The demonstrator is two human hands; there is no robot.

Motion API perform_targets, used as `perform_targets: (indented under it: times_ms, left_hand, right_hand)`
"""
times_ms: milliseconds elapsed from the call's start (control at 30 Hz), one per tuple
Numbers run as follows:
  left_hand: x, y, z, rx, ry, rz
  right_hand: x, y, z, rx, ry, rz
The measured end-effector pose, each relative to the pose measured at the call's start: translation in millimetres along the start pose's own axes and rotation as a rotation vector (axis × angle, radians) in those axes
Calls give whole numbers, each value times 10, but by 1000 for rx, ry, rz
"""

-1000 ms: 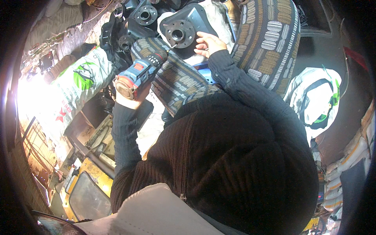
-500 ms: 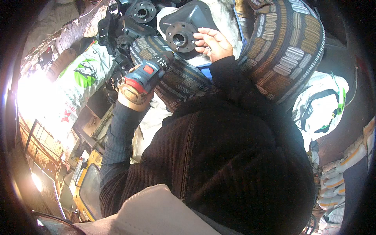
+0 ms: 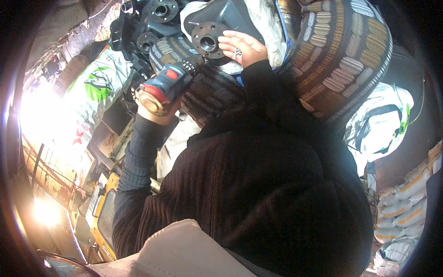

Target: The person uses a cordless drill to make holes in black plastic parts. They repeatedly position the drill, insert a small fastener, and drill into the part while holding it steady with the other hand.

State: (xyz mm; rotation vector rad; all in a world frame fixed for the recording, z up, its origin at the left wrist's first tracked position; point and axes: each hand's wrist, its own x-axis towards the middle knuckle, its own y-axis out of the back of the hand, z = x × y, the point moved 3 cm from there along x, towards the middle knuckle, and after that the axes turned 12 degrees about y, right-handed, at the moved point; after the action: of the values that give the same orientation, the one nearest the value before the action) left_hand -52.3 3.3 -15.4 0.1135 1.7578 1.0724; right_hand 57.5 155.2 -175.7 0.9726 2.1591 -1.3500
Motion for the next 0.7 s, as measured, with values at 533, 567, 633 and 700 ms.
perform_targets:
  times_ms: [533, 567, 633, 700]
  left_hand:
    - [-710, 52, 475, -245, -140, 604]
    - [-734, 54, 487, -326, -121, 581]
    - [-756, 35, 479, -480, -53, 500]
    - [-802, 49, 494, -384, -121, 603]
  right_hand:
    - [-246, -46, -73, 442, -158, -383]
    - [-267, -66, -76, 441, -149, -397]
    - [-311, -87, -60, 446, -168, -388]
    - [-350, -103, -64, 470, -163, -412]
